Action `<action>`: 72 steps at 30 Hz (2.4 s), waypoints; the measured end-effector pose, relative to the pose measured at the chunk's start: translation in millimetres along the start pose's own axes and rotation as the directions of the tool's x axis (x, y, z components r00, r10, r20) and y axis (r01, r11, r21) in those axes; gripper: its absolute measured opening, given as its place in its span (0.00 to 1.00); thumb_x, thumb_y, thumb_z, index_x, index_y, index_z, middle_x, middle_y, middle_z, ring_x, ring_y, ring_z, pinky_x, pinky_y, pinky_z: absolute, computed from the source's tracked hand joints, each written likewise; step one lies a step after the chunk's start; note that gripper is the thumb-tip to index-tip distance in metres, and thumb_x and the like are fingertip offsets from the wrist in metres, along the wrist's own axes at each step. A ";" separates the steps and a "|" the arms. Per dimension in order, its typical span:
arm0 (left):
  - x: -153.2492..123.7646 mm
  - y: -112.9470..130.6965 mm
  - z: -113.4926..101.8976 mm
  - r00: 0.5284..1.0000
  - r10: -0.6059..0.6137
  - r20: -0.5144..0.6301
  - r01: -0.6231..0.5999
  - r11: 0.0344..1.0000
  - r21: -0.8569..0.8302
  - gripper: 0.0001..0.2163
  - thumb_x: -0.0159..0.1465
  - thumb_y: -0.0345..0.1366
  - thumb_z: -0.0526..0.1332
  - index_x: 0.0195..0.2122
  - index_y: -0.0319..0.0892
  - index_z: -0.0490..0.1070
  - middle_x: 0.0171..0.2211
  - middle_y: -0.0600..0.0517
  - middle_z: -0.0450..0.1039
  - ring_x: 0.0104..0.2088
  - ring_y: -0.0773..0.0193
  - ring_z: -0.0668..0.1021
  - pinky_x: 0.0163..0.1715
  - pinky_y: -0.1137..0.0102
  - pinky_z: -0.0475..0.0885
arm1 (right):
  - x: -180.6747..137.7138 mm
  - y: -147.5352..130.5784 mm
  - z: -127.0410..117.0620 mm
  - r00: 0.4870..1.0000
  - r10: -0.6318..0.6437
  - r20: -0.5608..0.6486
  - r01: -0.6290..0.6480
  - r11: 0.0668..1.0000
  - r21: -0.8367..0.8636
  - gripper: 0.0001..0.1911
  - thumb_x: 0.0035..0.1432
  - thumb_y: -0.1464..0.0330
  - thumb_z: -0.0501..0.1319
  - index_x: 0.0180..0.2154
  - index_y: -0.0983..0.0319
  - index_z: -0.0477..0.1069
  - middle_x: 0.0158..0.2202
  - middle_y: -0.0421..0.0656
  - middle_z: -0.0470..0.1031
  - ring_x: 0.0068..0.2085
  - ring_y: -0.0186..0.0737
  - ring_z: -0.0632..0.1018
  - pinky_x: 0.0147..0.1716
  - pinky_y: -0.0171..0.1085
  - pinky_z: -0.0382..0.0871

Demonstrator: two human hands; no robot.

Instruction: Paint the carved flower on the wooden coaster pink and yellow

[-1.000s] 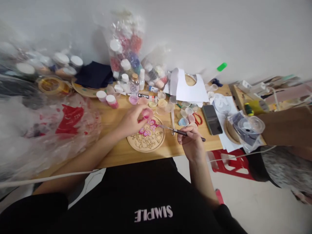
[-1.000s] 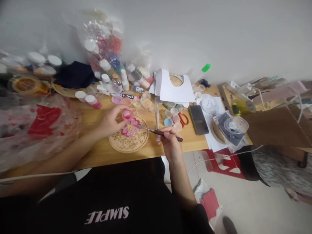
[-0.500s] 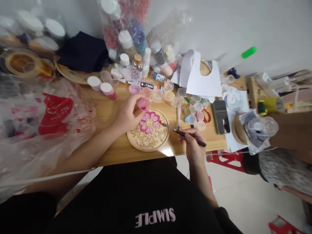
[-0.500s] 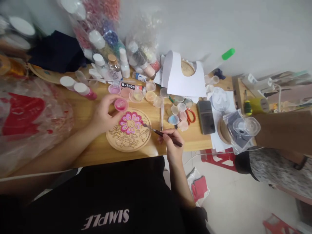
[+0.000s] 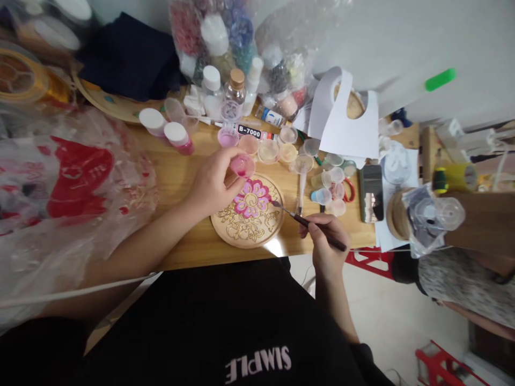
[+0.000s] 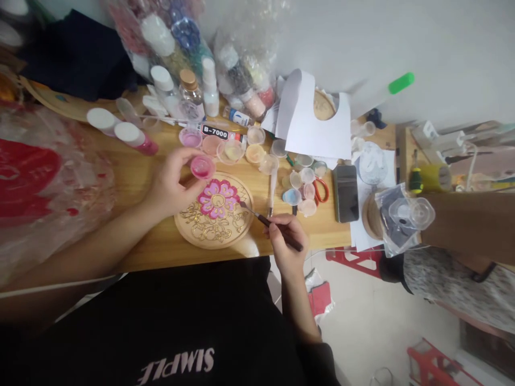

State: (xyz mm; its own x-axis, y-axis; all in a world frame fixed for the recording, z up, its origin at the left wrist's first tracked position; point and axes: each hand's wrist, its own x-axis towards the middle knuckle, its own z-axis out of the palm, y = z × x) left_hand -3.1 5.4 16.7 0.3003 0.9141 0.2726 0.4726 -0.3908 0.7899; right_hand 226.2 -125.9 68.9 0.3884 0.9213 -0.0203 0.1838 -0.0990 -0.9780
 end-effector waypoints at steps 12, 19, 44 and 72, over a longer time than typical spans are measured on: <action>0.7 -0.4 -0.5 1.000 0.025 0.001 -0.025 1.000 -0.009 0.18 0.61 0.28 0.63 0.53 0.43 0.69 0.50 0.47 0.78 0.52 0.52 0.81 0.56 0.56 0.78 | -5.8 -3.0 -0.2 0.999 -0.031 0.014 0.032 0.996 -0.088 0.04 0.61 0.65 0.67 0.35 0.58 0.78 0.25 0.38 0.77 0.25 0.36 0.78 0.26 0.36 0.73; 0.2 -0.2 -0.7 1.000 0.000 0.011 0.000 1.000 0.014 0.18 0.62 0.30 0.63 0.54 0.44 0.69 0.51 0.48 0.78 0.52 0.52 0.80 0.57 0.57 0.78 | -5.1 -5.0 -0.5 0.998 -0.048 0.033 0.051 0.993 -0.103 0.03 0.62 0.66 0.67 0.35 0.58 0.78 0.26 0.38 0.77 0.25 0.35 0.77 0.26 0.35 0.73; 1.5 1.0 -1.4 1.000 -0.007 0.016 0.006 1.000 0.016 0.17 0.61 0.29 0.63 0.52 0.45 0.70 0.50 0.48 0.79 0.51 0.52 0.80 0.55 0.56 0.78 | -5.0 -22.3 -2.8 0.972 -0.114 0.207 0.172 0.941 -0.292 0.06 0.59 0.72 0.66 0.37 0.57 0.79 0.32 0.40 0.82 0.29 0.37 0.81 0.30 0.37 0.76; -0.8 -5.2 1.6 0.996 0.082 -0.020 -0.081 0.995 0.052 0.18 0.62 0.30 0.62 0.54 0.42 0.68 0.51 0.47 0.79 0.51 0.54 0.81 0.54 0.59 0.79 | -7.4 -22.3 -2.4 0.967 -0.150 0.207 0.211 0.926 -0.313 0.06 0.60 0.74 0.65 0.37 0.59 0.79 0.31 0.41 0.82 0.29 0.35 0.81 0.29 0.35 0.77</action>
State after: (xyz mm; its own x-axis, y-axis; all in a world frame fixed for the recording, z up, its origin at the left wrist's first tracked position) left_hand -4.4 6.5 11.5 0.3214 0.8807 0.3479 0.4891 -0.4690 0.7354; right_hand 221.5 -131.4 91.4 0.1614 0.9833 0.0844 0.5344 -0.0152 -0.8451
